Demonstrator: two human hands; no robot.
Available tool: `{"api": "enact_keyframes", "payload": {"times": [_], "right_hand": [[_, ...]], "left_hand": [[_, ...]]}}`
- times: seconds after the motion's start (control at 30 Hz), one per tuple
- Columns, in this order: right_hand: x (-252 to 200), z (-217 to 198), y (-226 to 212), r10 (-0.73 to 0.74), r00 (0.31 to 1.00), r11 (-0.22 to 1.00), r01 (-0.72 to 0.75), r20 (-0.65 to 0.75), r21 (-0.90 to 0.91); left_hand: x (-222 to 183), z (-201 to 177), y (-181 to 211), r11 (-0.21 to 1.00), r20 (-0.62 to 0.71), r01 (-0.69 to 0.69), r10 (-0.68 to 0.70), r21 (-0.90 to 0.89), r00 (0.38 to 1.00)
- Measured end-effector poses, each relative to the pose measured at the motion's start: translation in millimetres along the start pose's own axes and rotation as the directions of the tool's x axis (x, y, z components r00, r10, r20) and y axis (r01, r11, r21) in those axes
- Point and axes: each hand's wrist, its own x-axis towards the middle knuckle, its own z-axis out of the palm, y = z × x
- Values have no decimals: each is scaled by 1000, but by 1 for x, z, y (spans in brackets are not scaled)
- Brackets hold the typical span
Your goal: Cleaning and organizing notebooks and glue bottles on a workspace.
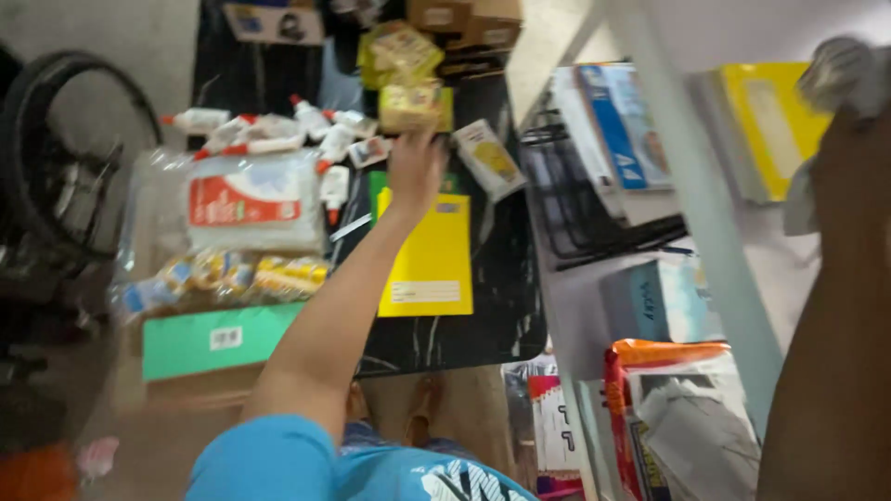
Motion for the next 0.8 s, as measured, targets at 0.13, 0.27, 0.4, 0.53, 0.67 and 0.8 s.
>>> {"api": "enact_keyframes", "payload": {"times": [0.13,0.27,0.4,0.53,0.67,0.8], "right_hand": [[-10,22,-40,-78,995,997,77,65,23],[-33,119,-92,-415,905,901,423,-89,97],[-106,248,-140,-570,797,709,600,-201,370],[-181,291,-171,-588,808,714,506,23,483],[-190,295,-183,-645,763,712,580,41,395],[-126,309,-191,-499,865,778,422,50,466]], "left_hand": [[-135,-49,-38,927,98,345,-361,146,927],[-172,-71,-18,828,116,504,-542,247,832],[-184,-55,-26,790,126,581,-608,194,784],[-191,-42,-39,782,70,593,-613,189,787],[-203,-33,-54,856,34,509,-514,89,857],[-201,-41,-52,853,84,522,-520,-5,850]]}}
